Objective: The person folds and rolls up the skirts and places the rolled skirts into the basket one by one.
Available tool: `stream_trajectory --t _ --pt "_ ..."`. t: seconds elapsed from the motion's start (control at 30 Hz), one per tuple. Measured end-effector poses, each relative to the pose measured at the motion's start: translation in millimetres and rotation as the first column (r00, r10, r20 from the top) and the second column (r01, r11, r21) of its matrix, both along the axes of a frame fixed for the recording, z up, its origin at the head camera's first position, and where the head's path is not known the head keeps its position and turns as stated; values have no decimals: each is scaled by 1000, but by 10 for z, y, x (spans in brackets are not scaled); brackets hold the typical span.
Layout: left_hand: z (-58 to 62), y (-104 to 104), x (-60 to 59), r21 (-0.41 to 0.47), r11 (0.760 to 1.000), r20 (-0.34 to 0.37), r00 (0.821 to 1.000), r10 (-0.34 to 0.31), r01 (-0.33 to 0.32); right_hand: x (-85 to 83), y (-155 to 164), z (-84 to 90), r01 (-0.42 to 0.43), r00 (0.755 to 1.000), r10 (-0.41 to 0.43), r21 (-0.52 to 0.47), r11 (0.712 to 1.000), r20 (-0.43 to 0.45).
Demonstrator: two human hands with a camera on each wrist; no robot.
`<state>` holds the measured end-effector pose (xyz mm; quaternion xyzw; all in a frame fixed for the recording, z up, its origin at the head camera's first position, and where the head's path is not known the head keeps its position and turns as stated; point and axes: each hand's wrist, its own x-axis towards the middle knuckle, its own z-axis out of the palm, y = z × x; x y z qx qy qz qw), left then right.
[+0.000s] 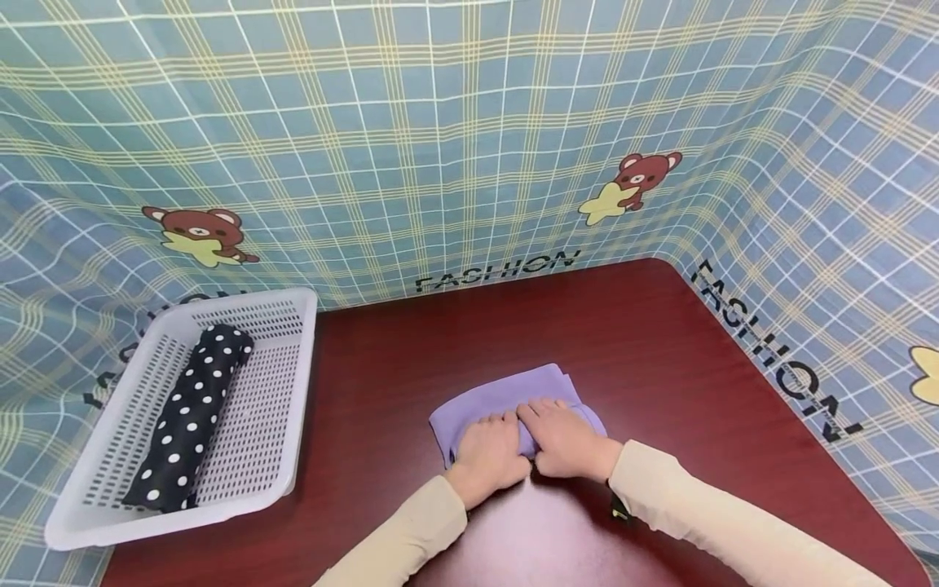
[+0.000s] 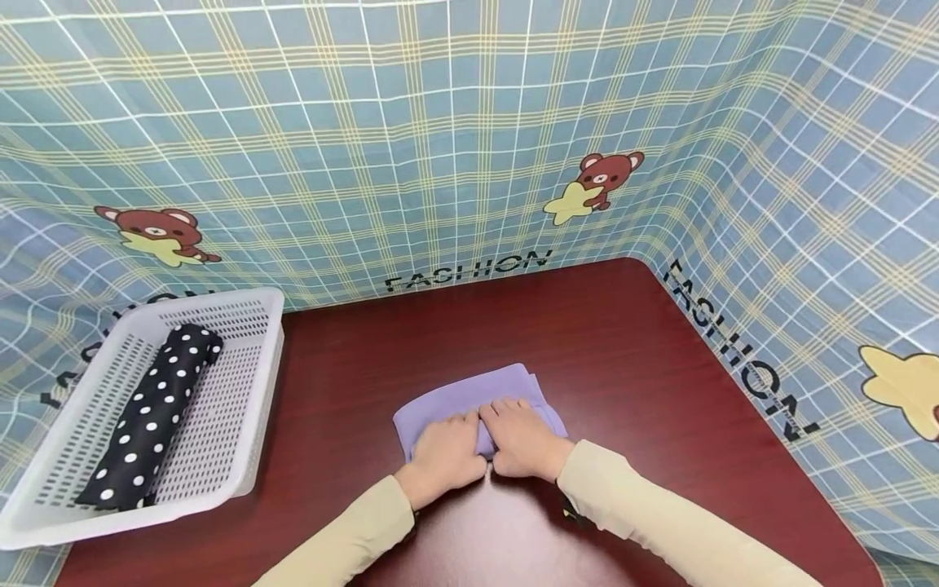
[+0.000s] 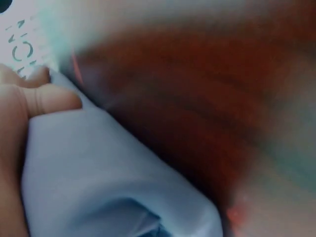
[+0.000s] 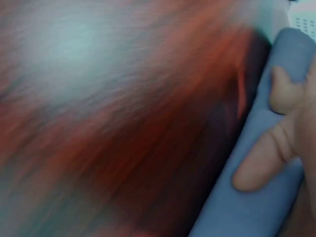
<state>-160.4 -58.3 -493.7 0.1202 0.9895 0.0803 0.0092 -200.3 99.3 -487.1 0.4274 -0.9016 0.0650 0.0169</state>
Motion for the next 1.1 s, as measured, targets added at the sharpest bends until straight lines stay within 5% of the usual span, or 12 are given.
stream_trajectory --t 0.1,0.2,0.3,0.43,0.53,0.6,0.67,0.77,0.83,0.9,1.0,1.1 --pt "-16 -56 -70 41 999 78 997 -19 16 38 100 -52 -34 984 27 -32 999 -178" --pt "-14 -127 -108 95 995 150 988 -28 14 39 169 -100 -52 940 32 -52 997 -339" --pt "-23 -167 -68 121 993 134 991 -12 -4 -6 174 -144 -71 928 57 -25 997 -368" --pt "-96 -101 83 3 1000 -95 995 -14 14 -115 154 -155 -93 963 101 41 995 -249" --pt "-168 -5 181 -137 991 -297 954 -53 13 -192 158 -105 -89 995 91 48 995 -44" --pt "-193 44 207 -183 983 -367 928 -68 0 -229 158 -51 -60 990 52 57 997 134" --pt "-199 80 192 -203 979 -378 922 -84 6 -242 171 8 -19 964 -1 74 997 264" --pt "-166 75 113 -178 983 -287 953 -94 43 -182 187 51 -17 973 -1 75 997 229" --pt "-121 49 38 -133 989 -182 979 -94 71 -93 203 34 -38 998 35 62 997 50" --pt "-61 16 -42 -63 994 -68 993 -95 91 3 219 -12 -48 982 55 44 998 -181" --pt "13 -26 -124 46 995 100 990 -96 91 100 227 -115 -20 923 32 36 999 -383" --pt "52 -39 -150 112 990 192 976 -102 81 89 223 -182 0 921 16 41 999 -388"
